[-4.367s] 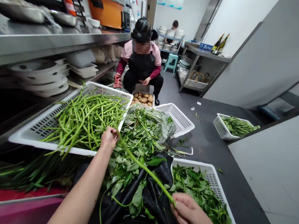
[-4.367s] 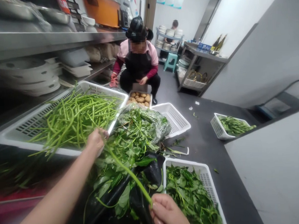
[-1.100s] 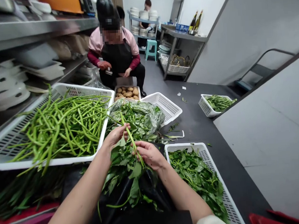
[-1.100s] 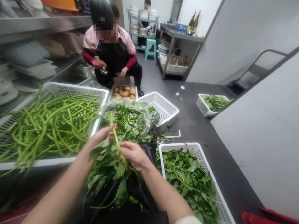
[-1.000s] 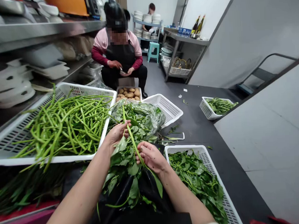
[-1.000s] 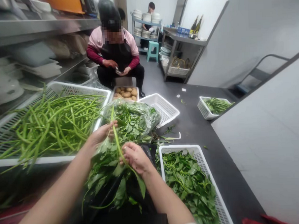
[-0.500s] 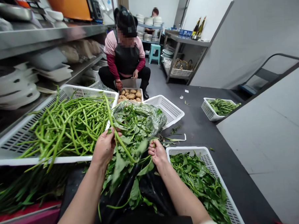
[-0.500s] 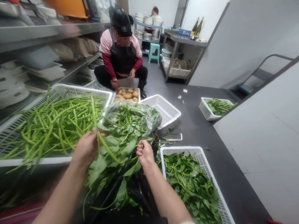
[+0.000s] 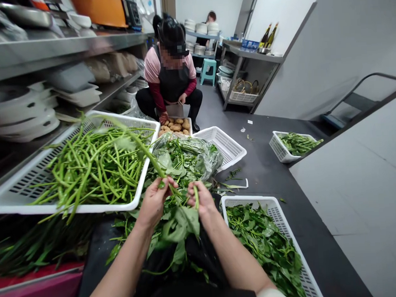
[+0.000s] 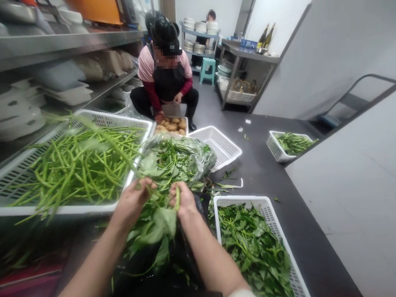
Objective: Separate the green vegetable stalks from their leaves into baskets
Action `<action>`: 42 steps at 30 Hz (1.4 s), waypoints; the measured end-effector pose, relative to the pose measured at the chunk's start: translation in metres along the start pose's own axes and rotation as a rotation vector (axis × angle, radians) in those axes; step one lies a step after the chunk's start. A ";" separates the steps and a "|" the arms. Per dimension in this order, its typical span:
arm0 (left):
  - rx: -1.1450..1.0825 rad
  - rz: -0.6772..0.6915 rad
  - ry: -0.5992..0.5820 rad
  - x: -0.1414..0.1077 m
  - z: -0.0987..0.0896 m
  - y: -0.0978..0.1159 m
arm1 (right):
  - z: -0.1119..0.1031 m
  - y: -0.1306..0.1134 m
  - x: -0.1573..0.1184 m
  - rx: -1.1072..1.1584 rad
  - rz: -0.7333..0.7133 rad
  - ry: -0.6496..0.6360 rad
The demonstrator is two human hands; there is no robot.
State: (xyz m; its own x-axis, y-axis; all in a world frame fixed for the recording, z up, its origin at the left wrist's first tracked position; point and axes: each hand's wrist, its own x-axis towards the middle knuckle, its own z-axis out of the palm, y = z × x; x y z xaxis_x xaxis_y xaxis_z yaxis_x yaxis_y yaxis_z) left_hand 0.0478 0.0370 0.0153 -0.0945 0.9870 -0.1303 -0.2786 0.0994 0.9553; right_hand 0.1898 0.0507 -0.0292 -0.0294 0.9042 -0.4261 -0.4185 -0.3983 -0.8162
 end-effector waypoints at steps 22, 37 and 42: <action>0.657 0.015 -0.219 -0.031 -0.008 -0.019 | -0.006 0.017 -0.046 -0.894 -0.468 -0.320; 1.020 0.017 -0.132 -0.049 -0.034 -0.009 | 0.024 0.047 -0.039 -0.144 0.286 -0.387; 1.220 -0.021 -0.135 -0.057 -0.041 -0.007 | 0.041 0.066 -0.038 0.157 0.235 -0.304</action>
State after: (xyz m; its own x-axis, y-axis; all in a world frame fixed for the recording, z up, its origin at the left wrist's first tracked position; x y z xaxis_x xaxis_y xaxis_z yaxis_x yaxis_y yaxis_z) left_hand 0.0159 -0.0248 0.0052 0.0188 0.9818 -0.1889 0.8049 0.0972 0.5854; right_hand 0.1258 -0.0036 -0.0503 -0.3972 0.8054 -0.4401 -0.5014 -0.5920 -0.6309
